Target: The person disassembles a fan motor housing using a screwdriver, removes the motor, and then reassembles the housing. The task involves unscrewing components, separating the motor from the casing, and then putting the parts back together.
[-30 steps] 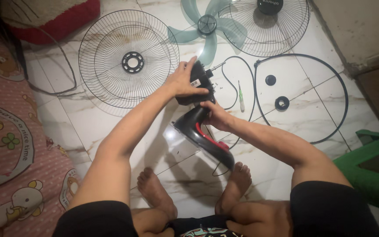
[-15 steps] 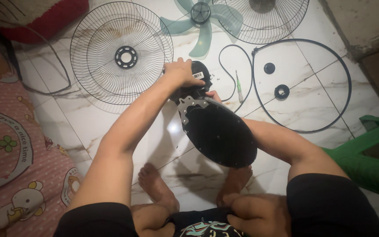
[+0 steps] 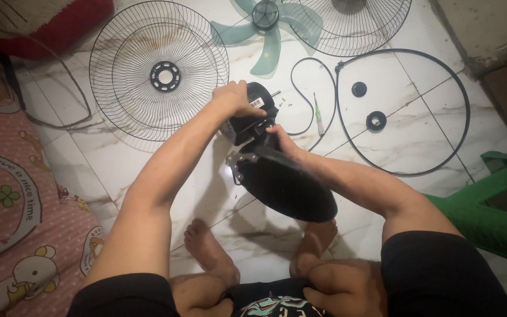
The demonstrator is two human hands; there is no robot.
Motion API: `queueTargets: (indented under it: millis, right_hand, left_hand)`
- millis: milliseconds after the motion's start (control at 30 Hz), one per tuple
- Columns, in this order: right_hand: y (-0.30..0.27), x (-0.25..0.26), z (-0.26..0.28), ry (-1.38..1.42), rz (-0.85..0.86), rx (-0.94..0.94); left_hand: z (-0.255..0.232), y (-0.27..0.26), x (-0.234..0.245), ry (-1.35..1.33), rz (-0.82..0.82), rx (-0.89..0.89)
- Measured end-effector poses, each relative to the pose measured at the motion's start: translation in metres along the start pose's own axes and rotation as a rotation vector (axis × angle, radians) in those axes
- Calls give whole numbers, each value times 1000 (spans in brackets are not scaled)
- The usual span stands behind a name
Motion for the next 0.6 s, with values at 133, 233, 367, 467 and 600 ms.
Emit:
queueTargets:
  millis: [133, 233, 367, 467, 600]
  right_hand:
    - [-22, -12, -13, 53, -77, -254]
    - [-30, -38, -2, -19, 10, -220]
    - [-25, -44, -1, 30, -55, -227]
    - [-15, -41, -6, 90, 18, -227]
    - [-1, -32, -14, 161, 96, -270]
  left_hand:
    - [11, 2, -5, -81, -47, -57]
    - [16, 3, -9, -128, -101, -97]
    - [17, 6, -11, -187, -200, -185]
    - [16, 11, -13, -193, -232, -231]
    - [16, 16, -15, -220, -224, -250]
Point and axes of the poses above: each hand's wrist, its own y-axis towards the middle knuckle, its own x-axis out of the back of the hand, z = x × y, the point moved 7 cm from there along y, towards the middle knuckle, and after that the axes turned 3 degrees about y, right-handed, at the moved point
